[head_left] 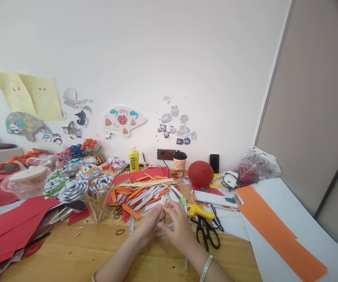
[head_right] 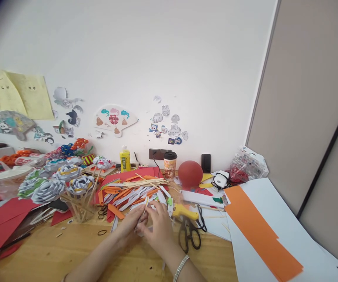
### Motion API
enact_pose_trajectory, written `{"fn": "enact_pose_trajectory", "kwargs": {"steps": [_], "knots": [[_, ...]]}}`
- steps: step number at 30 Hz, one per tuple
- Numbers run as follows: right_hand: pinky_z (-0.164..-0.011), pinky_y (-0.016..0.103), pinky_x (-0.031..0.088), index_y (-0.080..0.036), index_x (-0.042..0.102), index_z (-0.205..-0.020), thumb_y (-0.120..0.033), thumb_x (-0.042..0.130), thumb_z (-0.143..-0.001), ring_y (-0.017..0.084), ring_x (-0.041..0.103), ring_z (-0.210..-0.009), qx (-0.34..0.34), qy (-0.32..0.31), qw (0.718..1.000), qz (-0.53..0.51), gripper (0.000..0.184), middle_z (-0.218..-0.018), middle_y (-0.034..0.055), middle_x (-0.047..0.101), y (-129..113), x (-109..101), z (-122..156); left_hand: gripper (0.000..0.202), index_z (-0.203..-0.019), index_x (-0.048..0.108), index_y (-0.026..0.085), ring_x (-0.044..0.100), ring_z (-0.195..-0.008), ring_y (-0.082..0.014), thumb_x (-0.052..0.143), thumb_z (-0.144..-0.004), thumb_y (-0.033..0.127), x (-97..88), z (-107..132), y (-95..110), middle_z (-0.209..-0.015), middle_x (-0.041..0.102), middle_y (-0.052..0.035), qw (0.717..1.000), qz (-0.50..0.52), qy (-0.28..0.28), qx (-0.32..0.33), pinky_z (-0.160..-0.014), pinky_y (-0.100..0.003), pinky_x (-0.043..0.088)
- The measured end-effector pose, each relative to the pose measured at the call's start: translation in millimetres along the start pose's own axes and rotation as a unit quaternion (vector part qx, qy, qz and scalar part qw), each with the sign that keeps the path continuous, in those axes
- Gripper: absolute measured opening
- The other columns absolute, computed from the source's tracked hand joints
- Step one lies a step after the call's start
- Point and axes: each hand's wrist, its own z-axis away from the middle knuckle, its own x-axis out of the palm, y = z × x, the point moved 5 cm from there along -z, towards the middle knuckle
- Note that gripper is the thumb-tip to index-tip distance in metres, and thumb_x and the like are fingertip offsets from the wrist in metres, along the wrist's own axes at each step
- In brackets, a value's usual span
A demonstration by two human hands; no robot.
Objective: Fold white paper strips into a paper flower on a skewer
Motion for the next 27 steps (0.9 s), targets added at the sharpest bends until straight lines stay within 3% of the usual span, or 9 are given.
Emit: {"fn": "enact_pose_trajectory", "kwargs": {"steps": [3, 6, 8, 11, 15, 19, 21, 25, 27], "knots": [[-0.081, 0.032, 0.042, -0.017, 0.061, -0.097, -0.037, 0.047, -0.081, 0.021, 0.053, -0.092, 0.098, 0.038, 0.990, -0.098, 0.029, -0.095, 0.0080, 0.059, 22.0, -3.4, -2.9, 0.037, -0.064, 0.045, 0.017, 0.021, -0.036, -0.0022, 0.061, -0.069, 0.049, 8.0, 4.2, 1.2, -0.045, 0.037, 0.0097, 0.998, -0.046, -0.032, -0.010, -0.038, -0.017, 0.011], [-0.064, 0.028, 0.044, -0.014, 0.063, -0.072, -0.046, 0.040, -0.083, 0.017, 0.054, -0.066, 0.151, -0.010, 0.973, -0.173, 0.040, -0.064, 0.0023, 0.057, 34.8, 4.8, -3.2, 0.037, -0.065, 0.047, 0.016, 0.025, -0.037, -0.0031, 0.062, -0.067, 0.051, 16.2, 9.4, -0.9, -0.045, 0.039, 0.0087, 0.995, -0.078, -0.063, -0.025, -0.038, -0.017, 0.014], [-0.062, 0.027, 0.044, -0.014, 0.061, -0.066, -0.050, 0.038, -0.083, 0.017, 0.053, -0.062, 0.152, -0.026, 0.969, -0.193, 0.046, -0.057, 0.0008, 0.055, 35.3, 8.0, -2.8, 0.037, -0.068, 0.048, 0.017, 0.027, -0.035, -0.0039, 0.058, -0.070, 0.052, 18.5, 12.1, -1.7, -0.045, 0.039, 0.0088, 0.992, -0.093, -0.076, -0.030, -0.038, -0.018, 0.018], [-0.070, 0.030, 0.045, -0.014, 0.064, -0.072, -0.054, 0.040, -0.081, 0.019, 0.056, -0.070, 0.157, -0.030, 0.957, -0.241, 0.048, -0.062, 0.0028, 0.060, 31.4, 8.9, -2.4, 0.035, -0.074, 0.047, 0.018, 0.024, -0.035, -0.0025, 0.054, -0.073, 0.052, 19.4, 14.6, 1.3, -0.051, 0.041, 0.0086, 0.990, -0.092, -0.099, -0.028, -0.038, -0.018, 0.017], [-0.085, 0.034, 0.041, -0.016, 0.065, -0.092, -0.056, 0.046, -0.077, 0.021, 0.056, -0.089, 0.179, -0.041, 0.913, -0.363, 0.047, -0.089, 0.0077, 0.064, 25.9, 8.5, -1.3, 0.035, -0.071, 0.044, 0.017, 0.016, -0.037, -0.0017, 0.058, -0.072, 0.049, 21.9, 18.3, 8.8, -0.050, 0.034, 0.0101, 0.989, -0.064, -0.132, -0.027, -0.038, -0.018, 0.009], [-0.082, 0.034, 0.043, -0.018, 0.065, -0.094, -0.056, 0.050, -0.075, 0.020, 0.058, -0.083, 0.196, -0.058, 0.872, -0.446, 0.045, -0.087, 0.0075, 0.064, 24.5, 11.5, 2.6, 0.035, -0.071, 0.044, 0.018, 0.014, -0.032, -0.0016, 0.055, -0.074, 0.051, 26.4, 24.3, 8.3, -0.047, 0.033, 0.0104, 0.985, -0.052, -0.156, -0.060, -0.036, -0.019, 0.007], [-0.078, 0.034, 0.044, -0.018, 0.066, -0.090, -0.056, 0.050, -0.076, 0.019, 0.058, -0.078, 0.198, -0.050, 0.874, -0.441, 0.044, -0.083, 0.0066, 0.064, 25.4, 12.0, 3.5, 0.036, -0.072, 0.045, 0.017, 0.016, -0.030, -0.0013, 0.054, -0.073, 0.052, 28.3, 26.5, 7.7, -0.047, 0.034, 0.0101, 0.983, -0.045, -0.164, -0.069, -0.035, -0.019, 0.008], [-0.081, 0.036, 0.043, -0.017, 0.068, -0.086, -0.056, 0.050, -0.075, 0.022, 0.058, -0.083, 0.186, -0.041, 0.911, -0.366, 0.044, -0.083, 0.0073, 0.065, 26.1, 11.5, 2.2, 0.040, -0.071, 0.047, 0.016, 0.031, -0.031, -0.0034, 0.058, -0.069, 0.055, 29.6, 27.8, 9.2, -0.049, 0.040, 0.0079, 0.981, -0.061, -0.174, -0.057, -0.036, -0.019, 0.017], [-0.084, 0.037, 0.042, -0.017, 0.068, -0.086, -0.054, 0.049, -0.077, 0.024, 0.058, -0.089, 0.172, -0.039, 0.922, -0.344, 0.043, -0.088, 0.0086, 0.065, 26.9, 11.5, 1.3, 0.040, -0.070, 0.048, 0.016, 0.028, -0.033, -0.0034, 0.059, -0.068, 0.055, 27.1, 26.4, 9.6, -0.047, 0.039, 0.0081, 0.983, -0.073, -0.160, -0.048, -0.037, -0.019, 0.016]]}}
